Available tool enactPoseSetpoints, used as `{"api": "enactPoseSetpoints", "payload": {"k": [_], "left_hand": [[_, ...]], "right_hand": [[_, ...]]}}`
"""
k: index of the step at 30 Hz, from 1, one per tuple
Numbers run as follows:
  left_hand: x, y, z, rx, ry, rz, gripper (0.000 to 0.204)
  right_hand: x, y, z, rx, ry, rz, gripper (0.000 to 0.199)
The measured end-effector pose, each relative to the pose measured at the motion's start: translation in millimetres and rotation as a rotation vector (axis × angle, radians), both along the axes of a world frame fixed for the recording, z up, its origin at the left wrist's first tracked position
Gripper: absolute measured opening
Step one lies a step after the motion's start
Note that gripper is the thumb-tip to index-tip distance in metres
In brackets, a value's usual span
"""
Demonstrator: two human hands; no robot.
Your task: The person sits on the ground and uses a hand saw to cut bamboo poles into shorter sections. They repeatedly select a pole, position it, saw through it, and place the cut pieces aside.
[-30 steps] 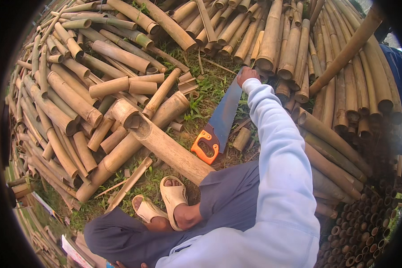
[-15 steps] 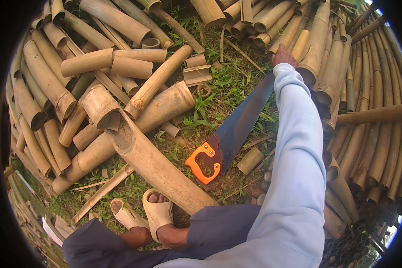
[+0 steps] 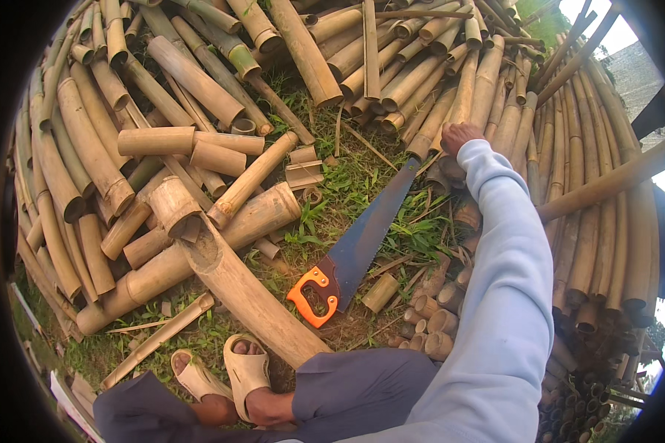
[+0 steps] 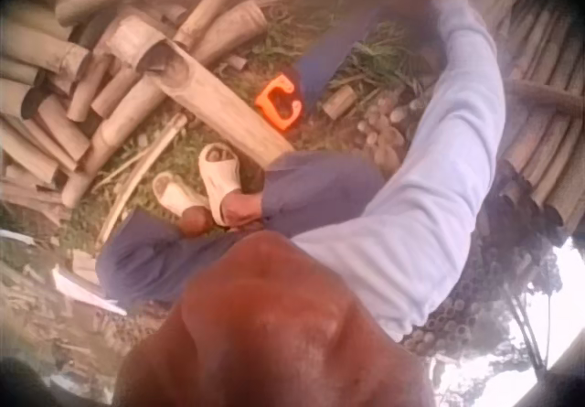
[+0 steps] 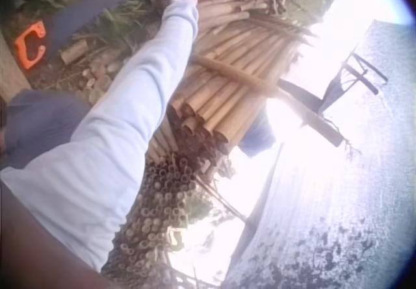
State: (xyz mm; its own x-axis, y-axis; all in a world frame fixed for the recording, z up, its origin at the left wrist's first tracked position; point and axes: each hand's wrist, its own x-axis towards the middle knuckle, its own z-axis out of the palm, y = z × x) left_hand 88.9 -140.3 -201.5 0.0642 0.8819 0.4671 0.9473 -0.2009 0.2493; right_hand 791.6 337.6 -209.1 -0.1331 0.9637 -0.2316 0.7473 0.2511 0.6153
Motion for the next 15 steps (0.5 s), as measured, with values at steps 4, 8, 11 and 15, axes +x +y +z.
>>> {"api": "enactPoseSetpoints", "payload": {"k": [4, 8, 11, 15], "left_hand": [[-13.5, -0.8, 1.6, 0.018, -0.046, -0.055, 0.094], [-31.0, -21.1, 13.4, 0.042, -0.067, -0.067, 0.094], [-48.0, -37.2, 21.1, 0.045, -0.088, -0.088, 0.094], [-70.5, -57.2, 28.3, 0.067, -0.114, -0.121, 0.094]], "right_hand": [[-105.8, -66.0, 49.8, -0.172, 0.099, -0.015, 0.021], [-231.0, -113.4, 38.3, -0.211, 0.318, 0.125, 0.022], [-328.9, -142.7, 34.1, -0.212, 0.52, 0.24, 0.023], [-451.4, -161.5, 5.3, -0.194, 0.708, 0.209, 0.017]]}}
